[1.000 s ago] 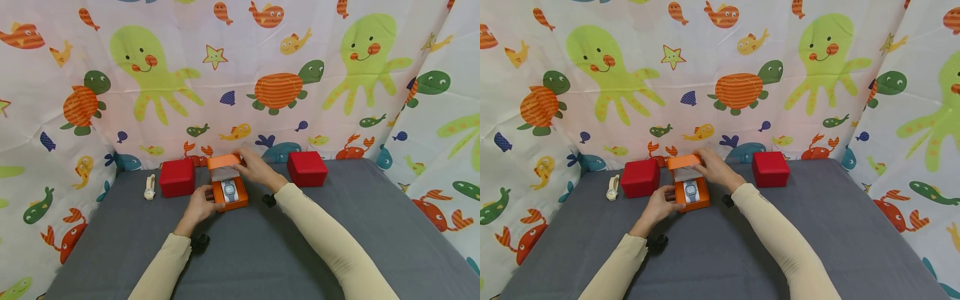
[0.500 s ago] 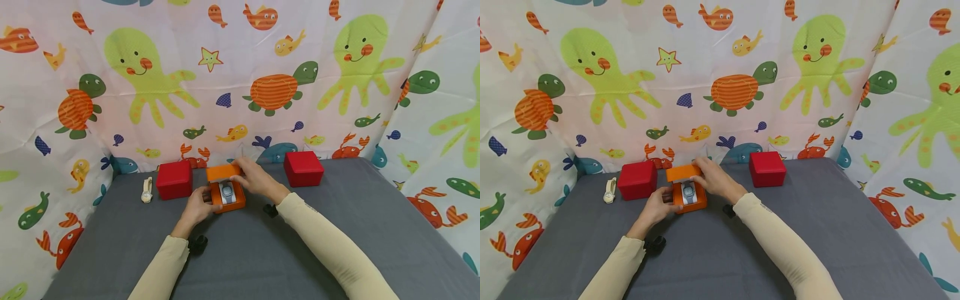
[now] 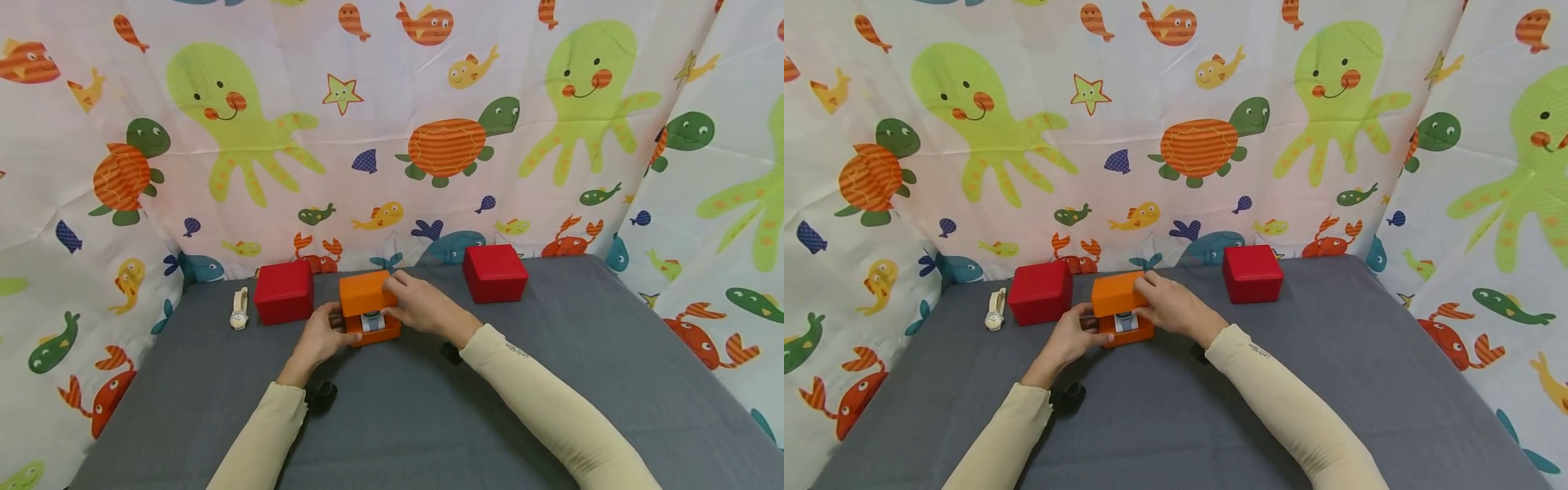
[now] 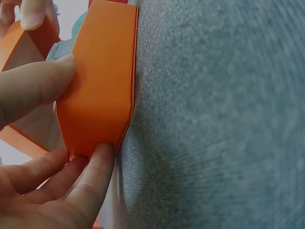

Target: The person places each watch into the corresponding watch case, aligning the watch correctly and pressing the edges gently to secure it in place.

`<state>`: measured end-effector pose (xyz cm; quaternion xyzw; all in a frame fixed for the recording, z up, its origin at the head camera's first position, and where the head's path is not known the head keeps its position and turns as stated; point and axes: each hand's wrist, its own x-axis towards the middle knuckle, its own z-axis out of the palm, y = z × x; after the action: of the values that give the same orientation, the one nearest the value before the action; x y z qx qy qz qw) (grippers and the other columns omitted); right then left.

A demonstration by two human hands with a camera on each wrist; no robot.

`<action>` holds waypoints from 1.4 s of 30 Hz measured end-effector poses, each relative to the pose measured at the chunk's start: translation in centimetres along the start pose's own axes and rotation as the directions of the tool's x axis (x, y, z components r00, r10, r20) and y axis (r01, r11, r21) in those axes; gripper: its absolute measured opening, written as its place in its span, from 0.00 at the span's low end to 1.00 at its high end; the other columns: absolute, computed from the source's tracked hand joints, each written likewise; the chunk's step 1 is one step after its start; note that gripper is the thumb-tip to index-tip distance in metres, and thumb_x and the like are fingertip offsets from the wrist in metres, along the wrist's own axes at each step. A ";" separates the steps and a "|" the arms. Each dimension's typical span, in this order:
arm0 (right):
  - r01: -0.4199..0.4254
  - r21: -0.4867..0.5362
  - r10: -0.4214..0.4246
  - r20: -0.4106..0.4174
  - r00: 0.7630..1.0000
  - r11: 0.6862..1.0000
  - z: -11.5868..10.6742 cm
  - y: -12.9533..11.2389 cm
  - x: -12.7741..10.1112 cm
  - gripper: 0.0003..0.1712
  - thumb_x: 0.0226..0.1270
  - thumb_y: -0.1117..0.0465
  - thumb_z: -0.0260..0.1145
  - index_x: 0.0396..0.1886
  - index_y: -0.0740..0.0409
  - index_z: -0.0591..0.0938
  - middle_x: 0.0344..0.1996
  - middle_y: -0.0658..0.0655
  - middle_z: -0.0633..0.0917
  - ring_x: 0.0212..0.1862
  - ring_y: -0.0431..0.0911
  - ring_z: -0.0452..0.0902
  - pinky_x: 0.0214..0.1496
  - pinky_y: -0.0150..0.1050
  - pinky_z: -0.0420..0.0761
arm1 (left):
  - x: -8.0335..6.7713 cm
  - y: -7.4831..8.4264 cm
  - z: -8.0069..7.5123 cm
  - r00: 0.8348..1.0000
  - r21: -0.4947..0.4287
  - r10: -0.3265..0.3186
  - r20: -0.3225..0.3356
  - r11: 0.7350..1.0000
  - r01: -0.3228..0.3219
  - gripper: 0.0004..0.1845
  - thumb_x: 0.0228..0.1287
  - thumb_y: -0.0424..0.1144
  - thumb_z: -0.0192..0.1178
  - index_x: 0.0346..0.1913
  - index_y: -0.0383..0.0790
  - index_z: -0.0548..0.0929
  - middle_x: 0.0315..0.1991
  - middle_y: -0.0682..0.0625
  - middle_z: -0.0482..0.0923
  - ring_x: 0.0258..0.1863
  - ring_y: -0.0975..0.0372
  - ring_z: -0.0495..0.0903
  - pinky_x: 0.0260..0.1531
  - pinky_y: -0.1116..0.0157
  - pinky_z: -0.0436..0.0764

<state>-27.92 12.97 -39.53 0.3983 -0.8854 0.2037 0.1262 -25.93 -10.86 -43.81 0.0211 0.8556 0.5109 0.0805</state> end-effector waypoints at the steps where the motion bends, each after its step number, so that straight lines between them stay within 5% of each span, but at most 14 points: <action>1: 0.014 -0.012 -0.014 -0.001 1.000 1.000 0.0 0.0 -0.1 0.23 0.58 0.56 0.72 0.49 0.54 0.73 0.42 0.52 0.73 0.40 0.41 0.74 0.45 0.33 0.81 | 0.0 0.0 0.0 1.000 -0.006 -0.004 0.002 1.000 0.004 0.39 0.48 0.33 0.75 0.63 0.36 0.68 0.60 0.43 0.70 0.55 0.50 0.75 0.54 0.53 0.76; 11: 0.102 -0.129 -0.103 -0.002 0.995 0.986 0.5 0.0 -0.5 0.22 0.55 0.54 0.74 0.43 0.51 0.72 0.37 0.51 0.70 0.36 0.41 0.71 0.39 0.30 0.79 | 0.1 -0.1 -0.1 1.000 -0.060 0.013 0.017 0.998 -0.012 0.39 0.47 0.32 0.75 0.63 0.38 0.68 0.59 0.44 0.72 0.53 0.52 0.77 0.52 0.54 0.78; 31: -0.036 -0.053 0.038 0.041 0.998 0.998 1.3 -0.9 -1.1 0.21 0.56 0.56 0.74 0.44 0.51 0.73 0.41 0.49 0.68 0.36 0.39 0.69 0.38 0.30 0.76 | 0.2 -0.4 -0.5 0.998 -0.045 0.014 0.057 0.999 -0.011 0.40 0.48 0.30 0.74 0.64 0.34 0.66 0.59 0.41 0.71 0.53 0.51 0.78 0.52 0.55 0.78; 38: -0.148 0.108 0.146 0.034 0.989 0.983 1.3 -1.2 -1.7 0.22 0.58 0.58 0.72 0.49 0.54 0.73 0.48 0.52 0.71 0.43 0.42 0.72 0.48 0.33 0.79 | 0.1 -0.6 -0.5 0.997 -0.058 0.029 0.071 0.998 -0.025 0.40 0.47 0.31 0.74 0.64 0.33 0.66 0.59 0.42 0.72 0.52 0.53 0.79 0.51 0.57 0.78; 42: -0.274 0.279 0.273 0.043 0.961 0.921 1.6 -1.0 -2.0 0.29 0.59 0.59 0.72 0.57 0.58 0.70 0.53 0.55 0.71 0.48 0.44 0.76 0.50 0.36 0.80 | 0.1 -0.5 -0.8 0.997 -0.051 0.038 0.069 0.998 -0.035 0.40 0.46 0.33 0.75 0.64 0.34 0.67 0.58 0.42 0.73 0.51 0.53 0.79 0.50 0.57 0.79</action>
<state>-25.94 12.94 -41.48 0.2851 -0.8944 0.3426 0.0371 -26.09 -11.73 -43.88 0.0525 0.8387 0.5325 0.1016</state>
